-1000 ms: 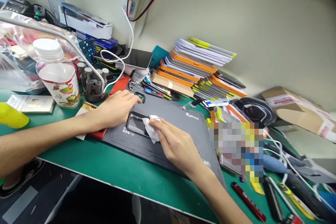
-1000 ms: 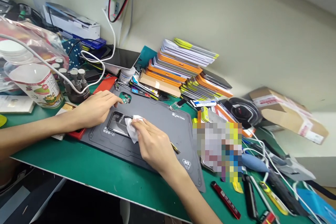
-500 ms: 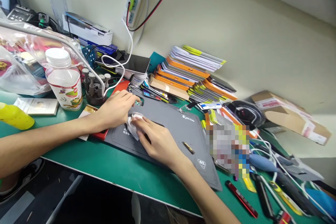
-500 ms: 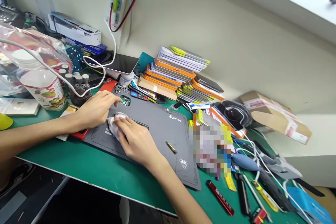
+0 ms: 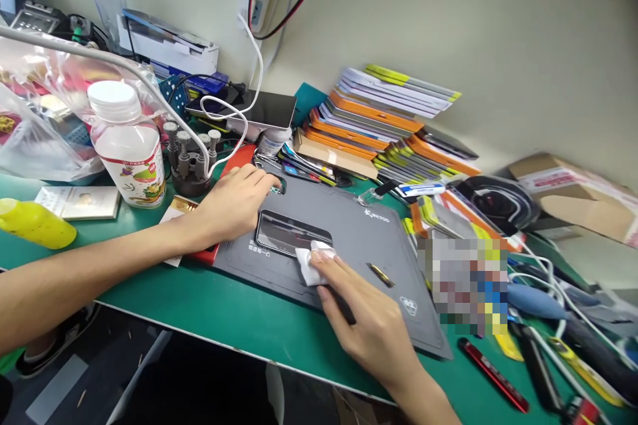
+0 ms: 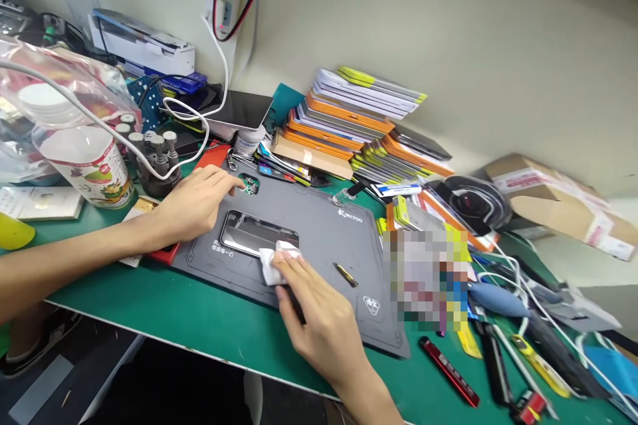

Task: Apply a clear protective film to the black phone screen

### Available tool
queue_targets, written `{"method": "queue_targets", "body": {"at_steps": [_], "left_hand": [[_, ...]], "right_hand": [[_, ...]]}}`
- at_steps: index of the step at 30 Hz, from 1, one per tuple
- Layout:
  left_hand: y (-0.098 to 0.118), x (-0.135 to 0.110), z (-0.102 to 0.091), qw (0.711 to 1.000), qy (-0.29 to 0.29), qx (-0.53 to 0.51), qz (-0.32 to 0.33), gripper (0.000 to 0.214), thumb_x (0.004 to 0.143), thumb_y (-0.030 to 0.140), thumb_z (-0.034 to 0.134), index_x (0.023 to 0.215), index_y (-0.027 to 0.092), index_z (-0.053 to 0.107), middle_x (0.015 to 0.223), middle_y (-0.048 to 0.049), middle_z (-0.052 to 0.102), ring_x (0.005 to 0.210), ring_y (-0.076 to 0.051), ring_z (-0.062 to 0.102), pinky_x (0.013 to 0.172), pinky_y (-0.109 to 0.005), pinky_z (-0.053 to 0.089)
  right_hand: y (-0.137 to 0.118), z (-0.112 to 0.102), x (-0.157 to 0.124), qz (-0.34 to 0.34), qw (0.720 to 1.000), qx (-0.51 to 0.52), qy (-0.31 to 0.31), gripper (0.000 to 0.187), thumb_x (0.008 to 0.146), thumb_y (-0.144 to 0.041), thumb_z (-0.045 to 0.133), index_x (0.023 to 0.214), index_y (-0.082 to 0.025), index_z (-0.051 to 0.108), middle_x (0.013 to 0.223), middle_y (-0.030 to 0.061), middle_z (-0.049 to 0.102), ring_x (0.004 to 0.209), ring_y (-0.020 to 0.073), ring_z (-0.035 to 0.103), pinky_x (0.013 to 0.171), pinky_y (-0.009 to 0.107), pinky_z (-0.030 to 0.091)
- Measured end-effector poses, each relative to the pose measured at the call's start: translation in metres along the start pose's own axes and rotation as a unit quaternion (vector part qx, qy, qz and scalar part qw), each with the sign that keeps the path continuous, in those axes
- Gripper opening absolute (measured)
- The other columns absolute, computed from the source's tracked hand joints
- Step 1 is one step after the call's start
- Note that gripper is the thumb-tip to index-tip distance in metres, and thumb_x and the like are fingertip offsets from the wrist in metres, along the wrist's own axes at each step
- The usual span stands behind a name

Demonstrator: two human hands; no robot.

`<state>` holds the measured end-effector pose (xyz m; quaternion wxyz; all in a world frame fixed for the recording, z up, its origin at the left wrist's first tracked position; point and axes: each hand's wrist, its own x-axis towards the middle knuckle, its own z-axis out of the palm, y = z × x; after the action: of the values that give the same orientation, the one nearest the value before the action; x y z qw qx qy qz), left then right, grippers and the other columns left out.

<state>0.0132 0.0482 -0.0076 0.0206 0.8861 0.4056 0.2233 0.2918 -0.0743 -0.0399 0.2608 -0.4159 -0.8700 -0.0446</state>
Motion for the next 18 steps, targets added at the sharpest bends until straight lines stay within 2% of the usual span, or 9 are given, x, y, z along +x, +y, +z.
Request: {"method": "queue_targets", "body": {"at_steps": [5,11,14,18], "left_hand": [[0.002,-0.002,-0.003,1.0,-0.006,0.003,-0.007,0.052,0.085,-0.002,0.042,0.13,0.014,0.06,0.123,-0.01,0.07,0.118,-0.027,0.057,0.101,-0.041,0.045],[0.003,-0.002,-0.005,1.0,-0.023,0.007,-0.014,0.05,0.086,-0.002,0.044,0.13,0.015,0.06,0.125,-0.01,0.07,0.119,-0.026,0.058,0.101,-0.04,0.046],[0.002,-0.003,-0.004,1.0,-0.018,0.008,-0.014,0.052,0.085,-0.002,0.044,0.131,0.014,0.06,0.124,-0.01,0.07,0.118,-0.026,0.058,0.101,-0.041,0.046],[0.0,-0.004,-0.002,1.0,-0.003,0.006,-0.006,0.052,0.085,-0.002,0.042,0.131,0.014,0.061,0.124,-0.0101,0.07,0.117,-0.026,0.058,0.1,-0.041,0.047]], "right_hand": [[-0.025,0.014,0.031,-0.03,0.999,0.034,-0.019,0.065,0.102,-0.013,0.056,0.164,-0.021,0.04,0.148,0.0114,0.065,0.139,0.0293,0.06,0.114,0.049,0.058],[-0.04,0.031,0.071,-0.065,0.995,0.066,-0.041,0.047,0.104,-0.017,0.052,0.151,-0.013,0.058,0.144,0.0161,0.067,0.137,0.0291,0.062,0.115,0.046,0.056],[-0.04,0.034,0.069,-0.064,0.996,0.059,-0.022,0.045,0.104,-0.012,0.049,0.148,-0.011,0.059,0.144,0.0156,0.068,0.138,0.0271,0.062,0.117,0.045,0.054],[-0.027,0.027,0.047,-0.048,0.999,0.02,0.0,0.052,0.103,-0.011,0.052,0.155,-0.016,0.052,0.145,0.0127,0.067,0.137,0.0267,0.062,0.115,0.046,0.056]]}}
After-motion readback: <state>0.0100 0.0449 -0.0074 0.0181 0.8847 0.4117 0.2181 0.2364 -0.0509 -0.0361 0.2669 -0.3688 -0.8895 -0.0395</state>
